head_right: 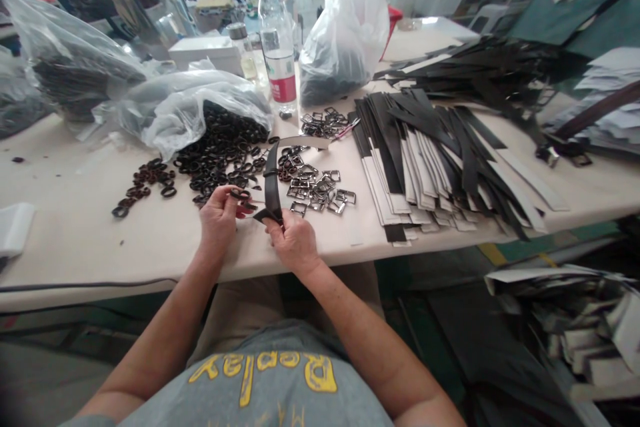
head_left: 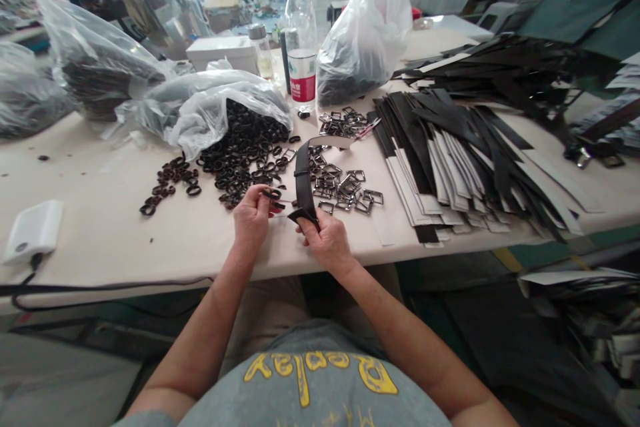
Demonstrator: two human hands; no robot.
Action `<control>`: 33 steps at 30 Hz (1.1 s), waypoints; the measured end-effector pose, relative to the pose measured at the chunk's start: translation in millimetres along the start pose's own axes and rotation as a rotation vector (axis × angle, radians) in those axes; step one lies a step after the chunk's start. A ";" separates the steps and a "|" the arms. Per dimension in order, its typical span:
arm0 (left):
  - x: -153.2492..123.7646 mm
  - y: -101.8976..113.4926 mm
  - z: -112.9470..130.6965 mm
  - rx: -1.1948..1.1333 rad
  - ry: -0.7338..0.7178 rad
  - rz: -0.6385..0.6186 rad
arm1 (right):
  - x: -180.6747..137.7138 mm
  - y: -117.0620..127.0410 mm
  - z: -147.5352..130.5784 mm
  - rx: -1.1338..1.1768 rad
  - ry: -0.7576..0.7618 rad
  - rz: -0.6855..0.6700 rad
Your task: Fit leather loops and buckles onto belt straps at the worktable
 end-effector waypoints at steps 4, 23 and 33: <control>-3.1 1.8 12.1 0.070 -0.101 -0.010 | 0.5 3.3 -0.8 0.057 -0.005 0.009; -75.5 -25.4 53.6 -0.092 -0.016 -0.341 | -59.3 39.8 -32.5 -0.287 0.113 -0.149; -87.7 -27.0 50.8 -0.255 0.108 -0.437 | -60.5 43.4 -26.6 -0.028 0.032 -0.158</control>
Point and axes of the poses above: each hand's wrist, its own x-axis towards the middle knuckle, its own y-axis out of the back of the hand, z = x × y, the point moved 5 cm from there along x, towards the middle knuckle, and after that the axes turned 11 degrees about -x, right-handed, at the moved point
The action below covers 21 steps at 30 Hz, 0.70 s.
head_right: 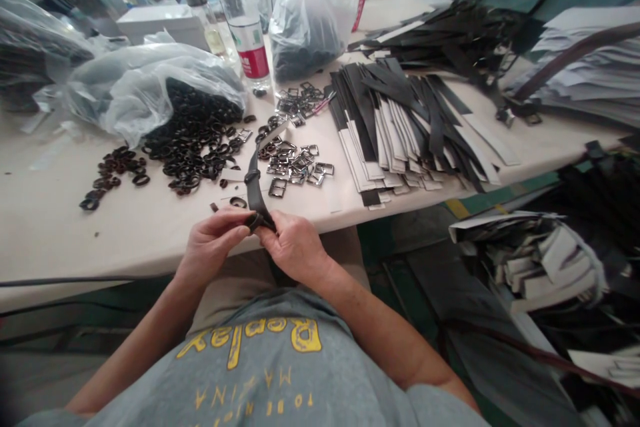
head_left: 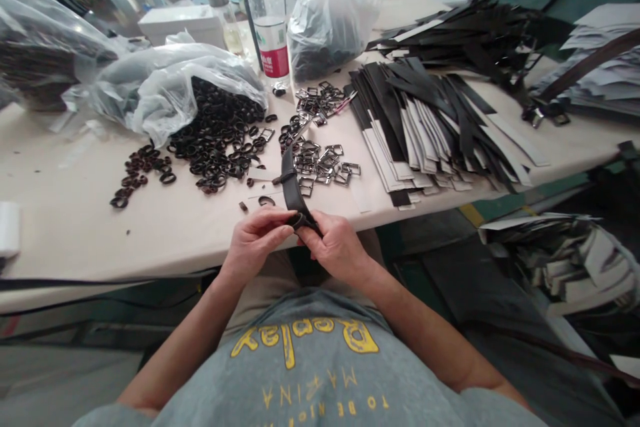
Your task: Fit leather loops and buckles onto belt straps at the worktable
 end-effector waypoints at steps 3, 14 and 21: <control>-3.3 -0.2 -8.4 0.020 0.036 -0.021 | -3.3 -5.0 1.2 0.124 0.013 -0.084; -5.7 -20.2 18.0 0.462 -0.237 -0.244 | -8.9 -14.9 13.0 0.476 -0.095 0.009; -3.1 -11.7 1.7 0.155 -0.009 -0.034 | -14.5 -14.5 10.2 0.482 -0.060 0.016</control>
Point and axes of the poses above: each hand's wrist, its own x-axis towards the middle knuckle, its own y-axis out of the back of the hand, z = x × y, the point moved 5 cm from there along x, towards the middle knuckle, and after that the axes turned 11 degrees about -x, right-handed, at the moved point
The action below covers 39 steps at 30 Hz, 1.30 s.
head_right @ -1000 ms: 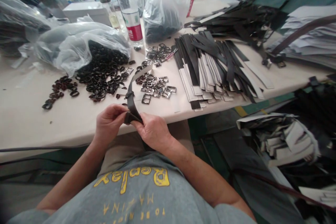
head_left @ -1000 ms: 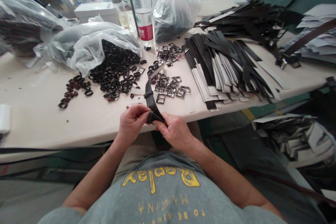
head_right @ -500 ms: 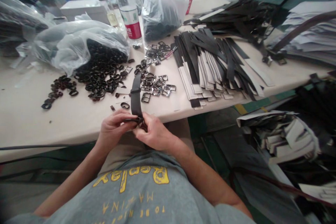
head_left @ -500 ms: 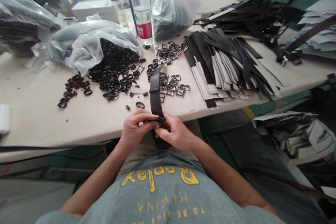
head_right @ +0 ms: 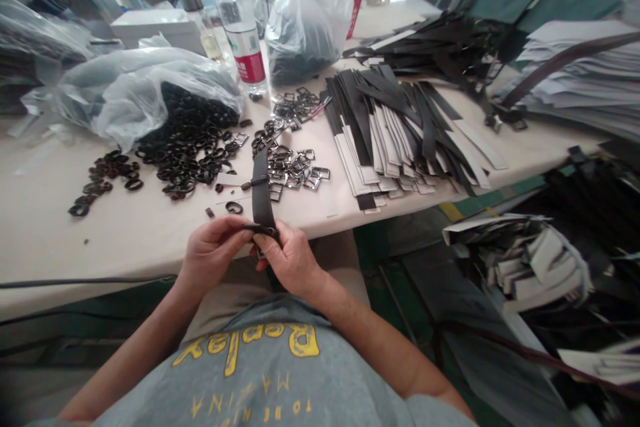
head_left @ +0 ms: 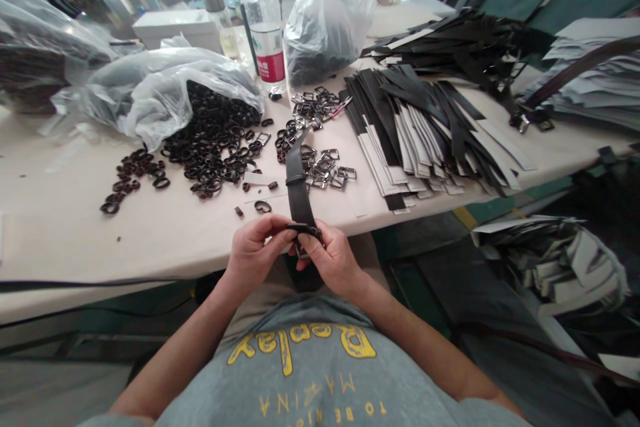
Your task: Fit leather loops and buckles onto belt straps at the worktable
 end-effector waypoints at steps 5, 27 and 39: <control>3.5 -2.9 -2.9 0.060 0.009 0.074 | -2.2 -0.4 2.8 -0.089 -0.001 0.055; 12.4 -37.2 -10.3 -0.971 0.529 0.118 | 0.3 20.4 -7.8 -0.424 0.051 0.125; -2.7 -40.6 -15.4 -0.797 0.316 0.127 | 2.6 15.5 -9.0 -0.396 0.003 0.114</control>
Point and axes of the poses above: each hand's wrist, its own x-axis towards the middle knuckle, its own y-axis out of the back of the hand, z = x × y, the point moved 5 cm from there along x, towards the middle knuckle, and after that the axes turned 11 degrees about -x, right-handed, at the moved point
